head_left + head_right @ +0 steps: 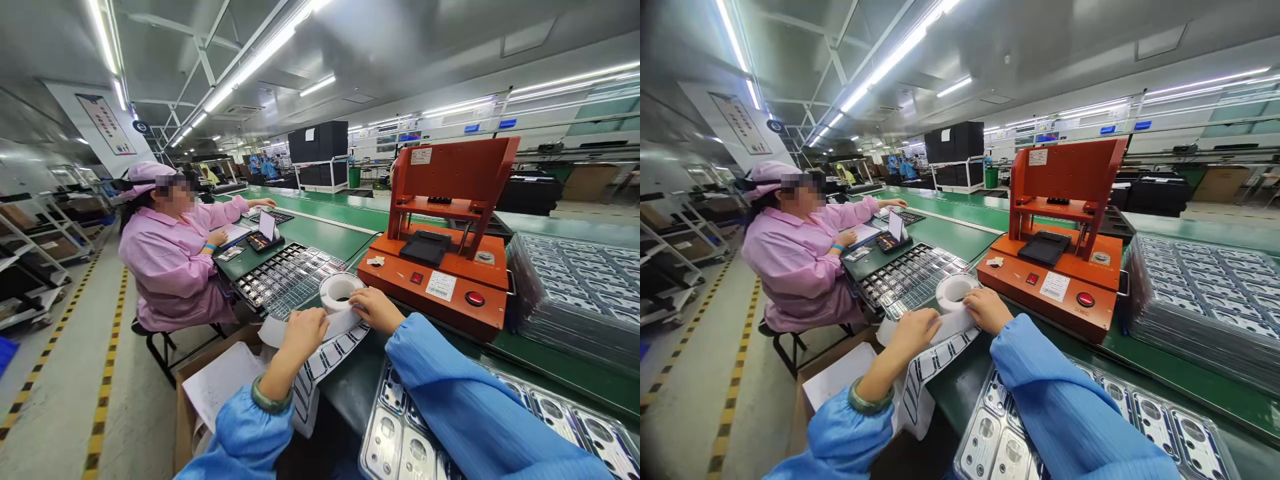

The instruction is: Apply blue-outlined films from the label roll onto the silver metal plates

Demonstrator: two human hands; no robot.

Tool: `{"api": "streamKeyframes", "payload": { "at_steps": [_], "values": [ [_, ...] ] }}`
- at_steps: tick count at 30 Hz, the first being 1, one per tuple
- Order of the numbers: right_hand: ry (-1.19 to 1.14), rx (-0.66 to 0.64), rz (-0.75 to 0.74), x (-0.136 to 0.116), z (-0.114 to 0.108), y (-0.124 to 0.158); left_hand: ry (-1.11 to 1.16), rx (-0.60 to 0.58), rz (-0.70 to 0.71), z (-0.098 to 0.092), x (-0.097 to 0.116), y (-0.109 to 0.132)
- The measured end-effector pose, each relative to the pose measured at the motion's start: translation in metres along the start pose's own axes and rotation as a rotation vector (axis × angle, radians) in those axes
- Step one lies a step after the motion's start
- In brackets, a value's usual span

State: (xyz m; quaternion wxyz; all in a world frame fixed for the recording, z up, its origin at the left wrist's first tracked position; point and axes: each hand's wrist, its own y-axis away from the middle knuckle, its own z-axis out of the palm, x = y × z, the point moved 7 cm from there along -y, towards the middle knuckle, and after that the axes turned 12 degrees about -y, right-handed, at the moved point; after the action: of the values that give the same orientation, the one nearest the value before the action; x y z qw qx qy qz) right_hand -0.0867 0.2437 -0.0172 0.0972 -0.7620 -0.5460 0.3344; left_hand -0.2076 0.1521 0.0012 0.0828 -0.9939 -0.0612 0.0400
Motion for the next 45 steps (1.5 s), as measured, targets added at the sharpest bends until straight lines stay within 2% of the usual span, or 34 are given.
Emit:
{"api": "streamKeyframes", "payload": {
  "at_steps": [6,9,17,25,33,45],
  "values": [
    [-0.018,0.066,-0.044,0.005,0.004,0.004,0.071,0.025,-0.027,0.006,0.039,-0.015],
    [-0.034,0.09,-0.064,0.008,0.003,0.005,0.085,0.016,-0.063,0.01,0.048,-0.021],
    [-0.039,0.107,-0.096,0.0,0.0,0.013,0.128,0.023,-0.08,0.005,0.049,-0.017],
    [-0.069,0.13,-0.082,0.005,-0.003,0.011,0.138,0.02,-0.092,0.003,0.052,-0.02],
    [-0.063,0.15,-0.064,0.004,-0.006,0.011,0.102,0.077,-0.162,0.002,0.058,-0.02],
    [-0.066,0.113,-0.094,0.004,-0.006,0.017,0.118,0.177,-0.149,0.013,0.062,-0.011]
  ]
}}
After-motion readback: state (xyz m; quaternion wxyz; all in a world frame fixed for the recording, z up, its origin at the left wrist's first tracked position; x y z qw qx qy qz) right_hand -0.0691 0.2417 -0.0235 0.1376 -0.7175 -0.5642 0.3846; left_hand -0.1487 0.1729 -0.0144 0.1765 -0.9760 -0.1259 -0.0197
